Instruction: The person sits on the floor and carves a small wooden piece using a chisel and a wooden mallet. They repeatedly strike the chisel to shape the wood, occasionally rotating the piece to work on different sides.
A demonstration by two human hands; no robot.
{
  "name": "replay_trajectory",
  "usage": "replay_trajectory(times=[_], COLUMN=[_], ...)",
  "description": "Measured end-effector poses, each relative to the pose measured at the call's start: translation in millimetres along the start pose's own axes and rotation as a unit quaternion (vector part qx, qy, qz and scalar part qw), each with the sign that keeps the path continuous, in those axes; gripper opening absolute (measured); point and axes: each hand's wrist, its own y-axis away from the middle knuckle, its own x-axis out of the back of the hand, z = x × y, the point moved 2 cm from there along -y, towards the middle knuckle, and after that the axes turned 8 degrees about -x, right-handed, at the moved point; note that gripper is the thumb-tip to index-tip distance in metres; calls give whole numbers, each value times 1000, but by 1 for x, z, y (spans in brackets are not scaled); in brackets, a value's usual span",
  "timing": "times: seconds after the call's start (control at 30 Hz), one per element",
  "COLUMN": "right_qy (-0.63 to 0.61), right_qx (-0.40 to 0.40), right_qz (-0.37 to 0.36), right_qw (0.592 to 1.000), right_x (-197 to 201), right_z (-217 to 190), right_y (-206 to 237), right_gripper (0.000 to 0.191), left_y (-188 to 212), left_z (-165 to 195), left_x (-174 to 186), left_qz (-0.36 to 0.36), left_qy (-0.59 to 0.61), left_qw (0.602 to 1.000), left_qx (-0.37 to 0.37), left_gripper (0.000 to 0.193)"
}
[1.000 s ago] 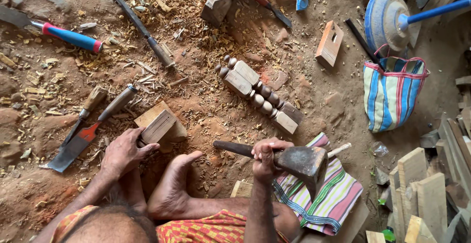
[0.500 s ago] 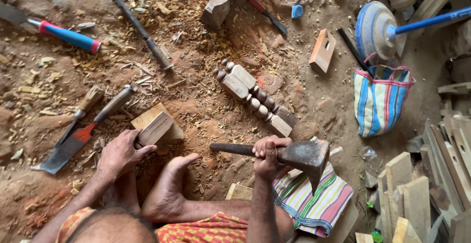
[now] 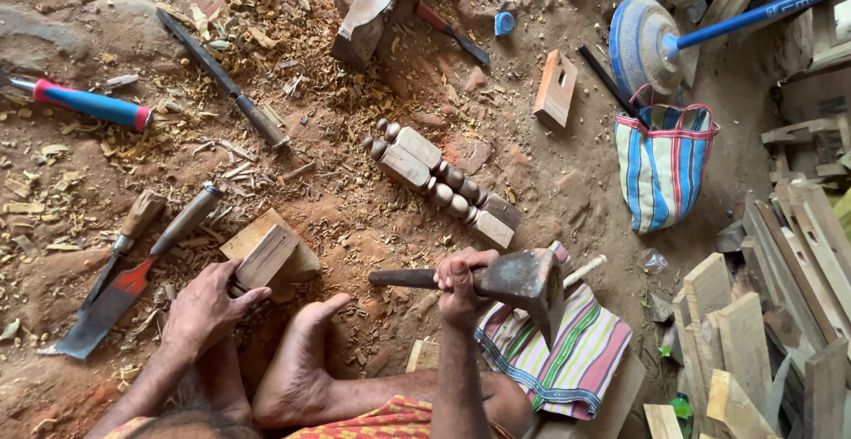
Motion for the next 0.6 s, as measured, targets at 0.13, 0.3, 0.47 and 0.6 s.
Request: replay_trajectory(times=[0.13,0.3,0.47,0.6], right_qy=[-2,8,2,-2], right_qx=[-17,-30,-18,-24], right_qz=[2,-32,-43,-63], right_qw=[1000,999,999,998], right_x=[-7,-8,-5,-13], right_z=[-2,1,5,-8], right_y=[-1,-2,2,6], right_gripper=[23,23,24,24], left_y=[-2,-4,-5,0], left_z=[-6,-9,-9,-6], left_x=[-7,-12,-12,-8], left_qz=[-5,-4,-7,8], left_qy=[-1,-12,-16,-1], left_qw=[1000,1000,1000,1000], left_qx=[3,-4,-4,5], left_gripper=[94,96,97,94])
